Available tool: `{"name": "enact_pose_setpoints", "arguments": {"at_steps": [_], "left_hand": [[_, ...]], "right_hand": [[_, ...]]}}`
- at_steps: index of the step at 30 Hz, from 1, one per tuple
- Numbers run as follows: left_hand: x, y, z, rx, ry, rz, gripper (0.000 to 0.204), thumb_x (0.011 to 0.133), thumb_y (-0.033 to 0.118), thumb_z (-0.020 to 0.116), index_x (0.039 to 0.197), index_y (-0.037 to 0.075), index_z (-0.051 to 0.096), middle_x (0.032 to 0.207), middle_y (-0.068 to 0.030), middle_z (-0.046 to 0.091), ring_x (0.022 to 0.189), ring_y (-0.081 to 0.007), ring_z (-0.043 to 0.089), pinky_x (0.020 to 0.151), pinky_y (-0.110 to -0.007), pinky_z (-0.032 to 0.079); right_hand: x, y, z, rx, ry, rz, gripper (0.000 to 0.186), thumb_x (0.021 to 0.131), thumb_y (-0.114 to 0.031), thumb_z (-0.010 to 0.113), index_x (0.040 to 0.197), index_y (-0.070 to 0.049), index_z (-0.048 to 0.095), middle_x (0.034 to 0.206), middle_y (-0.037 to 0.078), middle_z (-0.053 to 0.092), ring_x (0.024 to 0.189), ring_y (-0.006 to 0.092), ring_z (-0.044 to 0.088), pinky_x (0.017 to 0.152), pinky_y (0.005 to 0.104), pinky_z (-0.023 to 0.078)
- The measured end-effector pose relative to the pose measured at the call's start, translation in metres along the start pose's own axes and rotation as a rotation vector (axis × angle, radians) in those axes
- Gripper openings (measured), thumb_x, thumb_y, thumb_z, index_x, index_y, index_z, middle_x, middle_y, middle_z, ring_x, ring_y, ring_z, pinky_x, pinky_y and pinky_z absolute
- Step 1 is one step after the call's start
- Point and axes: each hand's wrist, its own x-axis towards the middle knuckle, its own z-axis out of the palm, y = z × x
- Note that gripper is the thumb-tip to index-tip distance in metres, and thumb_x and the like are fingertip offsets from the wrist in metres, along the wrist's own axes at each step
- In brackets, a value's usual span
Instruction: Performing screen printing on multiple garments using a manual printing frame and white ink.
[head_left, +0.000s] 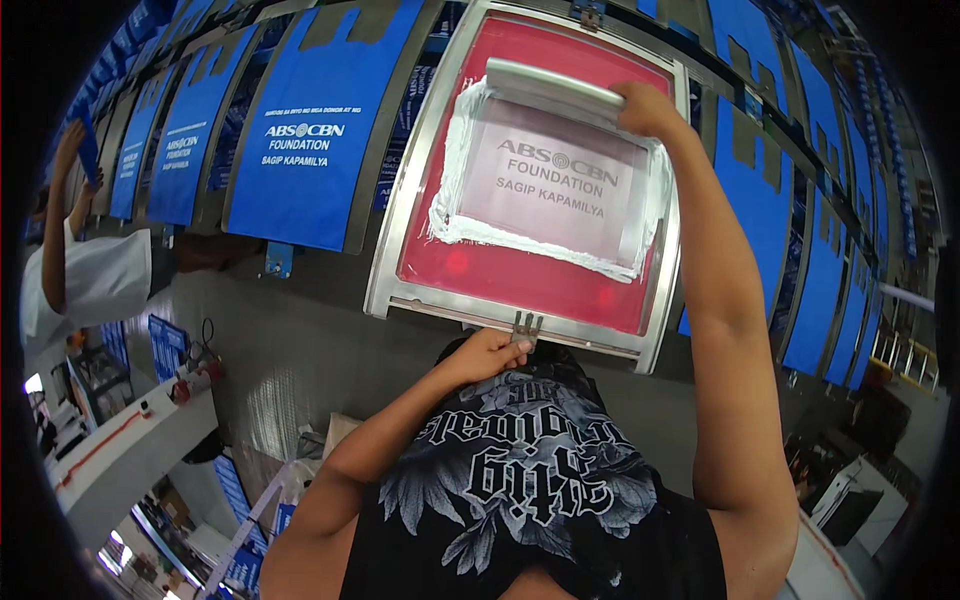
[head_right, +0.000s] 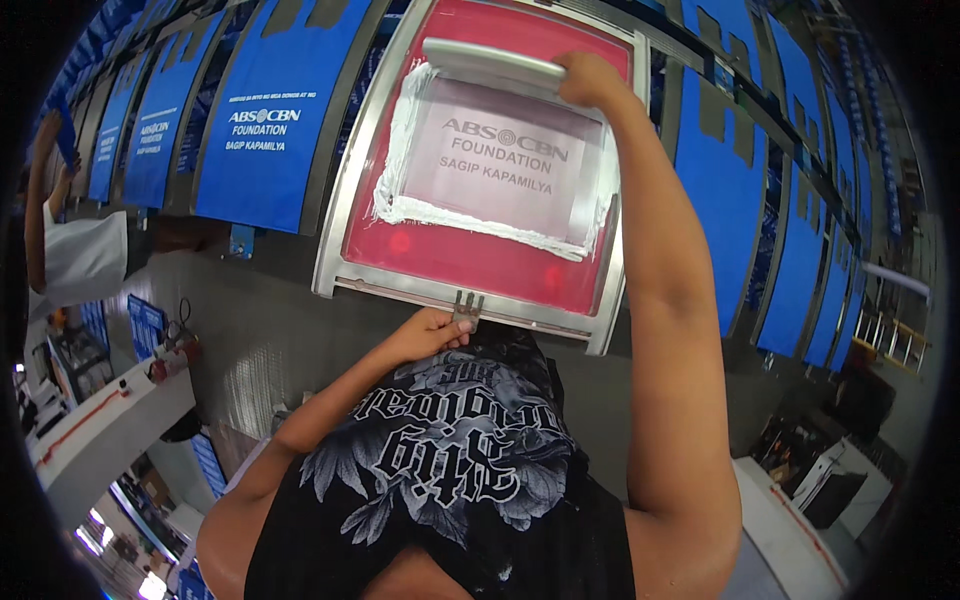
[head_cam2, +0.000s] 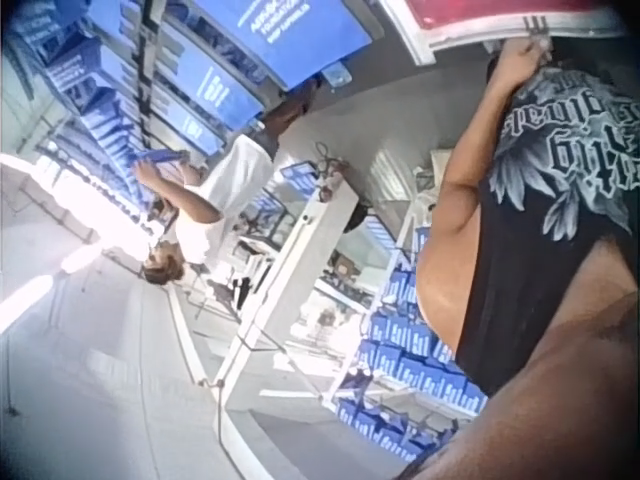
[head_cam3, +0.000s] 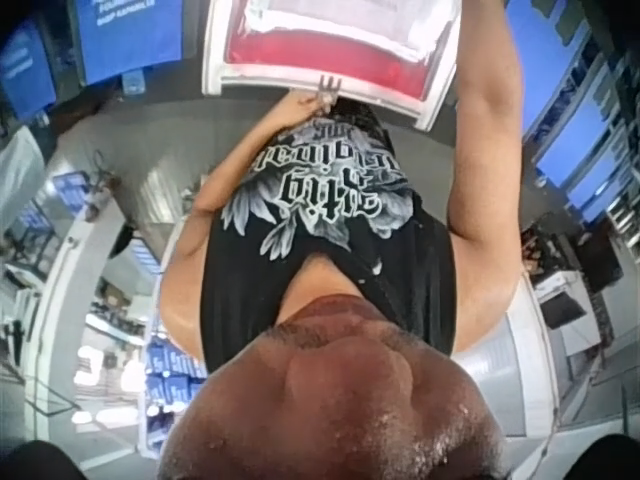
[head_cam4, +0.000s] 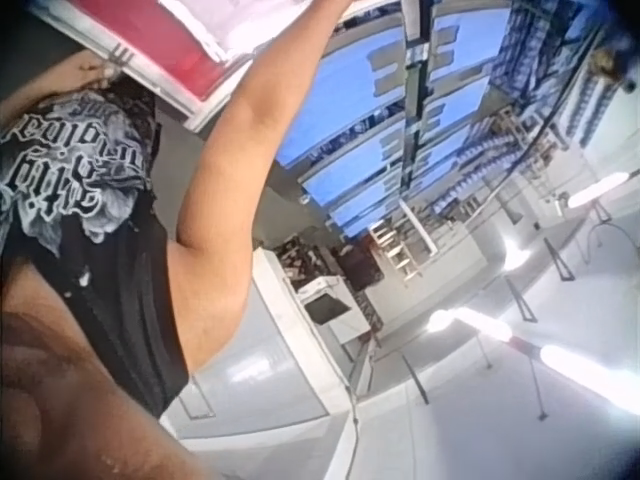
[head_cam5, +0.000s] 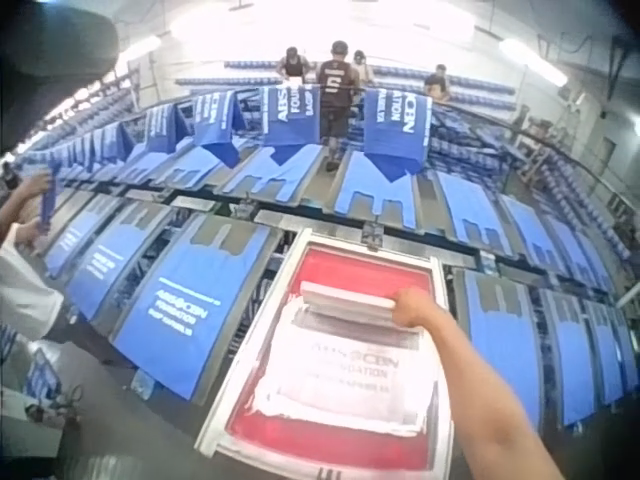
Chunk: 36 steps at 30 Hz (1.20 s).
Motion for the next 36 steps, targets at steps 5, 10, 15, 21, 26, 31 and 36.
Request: {"name": "enact_pose_setpoints", "arguments": {"at_steps": [5, 10, 15, 21, 26, 31, 36], "left_hand": [[-0.005, 0.005, -0.001, -0.017, -0.016, -0.008, 0.039, 0.093, 0.035, 0.051, 0.076, 0.002, 0.062, 0.06, -0.0003, 0.055, 0.052, -0.0069, 0.049, 0.049, -0.021, 0.041], [0.005, 0.003, -0.001, 0.006, 0.034, -0.094, 0.043, 0.092, 0.041, 0.052, 0.074, 0.003, 0.061, 0.057, -0.0003, 0.054, 0.049, -0.0078, 0.048, 0.047, -0.022, 0.041], [0.015, -0.006, 0.002, 0.298, 0.208, -0.208, 0.05, 0.089, 0.049, 0.053, 0.07, 0.003, 0.061, 0.055, -0.0023, 0.054, 0.048, -0.0102, 0.05, 0.046, -0.025, 0.041], [-0.003, 0.011, 0.004, 0.467, 0.312, -0.264, 0.046, 0.087, 0.045, 0.056, 0.073, 0.001, 0.063, 0.062, -0.011, 0.061, 0.056, -0.0201, 0.059, 0.057, -0.033, 0.047], [-0.028, 0.079, -0.035, 0.516, 0.909, 0.181, 0.031, 0.084, 0.032, 0.061, 0.092, 0.003, 0.064, 0.079, -0.016, 0.064, 0.071, -0.03, 0.062, 0.066, -0.037, 0.048], [0.003, 0.046, -0.159, 0.746, 1.331, 0.132, 0.046, 0.089, 0.041, 0.053, 0.113, 0.003, 0.06, 0.099, -0.0199, 0.064, 0.094, -0.0356, 0.06, 0.082, -0.039, 0.046], [0.011, 0.053, -0.125, 0.396, 1.14, 0.318, 0.044, 0.09, 0.034, 0.055, 0.122, 0.003, 0.055, 0.112, -0.0181, 0.062, 0.105, -0.0239, 0.059, 0.09, -0.032, 0.043]], "right_hand": [[-0.13, -0.059, 0.032, -0.011, -0.036, -0.002, 0.047, 0.063, -0.006, 0.059, 0.11, -0.012, 0.063, 0.104, 0.015, 0.064, 0.101, 0.032, 0.058, 0.086, 0.0399, 0.047], [-0.239, -0.103, 0.076, -0.031, 0.072, -0.043, 0.044, 0.065, 0.0, 0.057, 0.108, -0.008, 0.061, 0.092, 0.009, 0.062, 0.091, 0.0289, 0.057, 0.078, 0.0398, 0.045], [-0.23, -0.085, 0.067, 0.007, 0.13, -0.076, 0.047, 0.064, -0.006, 0.065, 0.11, -0.008, 0.059, 0.097, 0.01, 0.063, 0.095, 0.0298, 0.057, 0.084, 0.0405, 0.042], [-0.238, 0.009, 0.063, 0.227, 0.047, 0.074, 0.039, 0.063, -0.021, 0.074, 0.099, -0.01, 0.066, 0.097, 0.012, 0.065, 0.098, 0.0295, 0.057, 0.099, 0.0523, 0.028], [-0.219, 0.063, 0.107, 0.903, 0.122, 0.03, 0.035, 0.066, -0.011, 0.073, 0.098, 0.002, 0.066, 0.091, 0.008, 0.066, 0.085, 0.0155, 0.06, 0.077, 0.0286, 0.045], [-0.187, 0.054, 0.113, 1.205, 0.132, 0.175, 0.03, 0.071, -0.014, 0.073, 0.094, 0.002, 0.065, 0.087, 0.004, 0.064, 0.079, 0.0125, 0.056, 0.072, 0.0248, 0.043], [-0.2, 0.061, 0.081, 1.374, 0.228, 0.265, 0.026, 0.069, -0.01, 0.072, 0.092, 0.001, 0.066, 0.081, 0.002, 0.062, 0.073, 0.011, 0.054, 0.068, 0.0251, 0.042]]}}
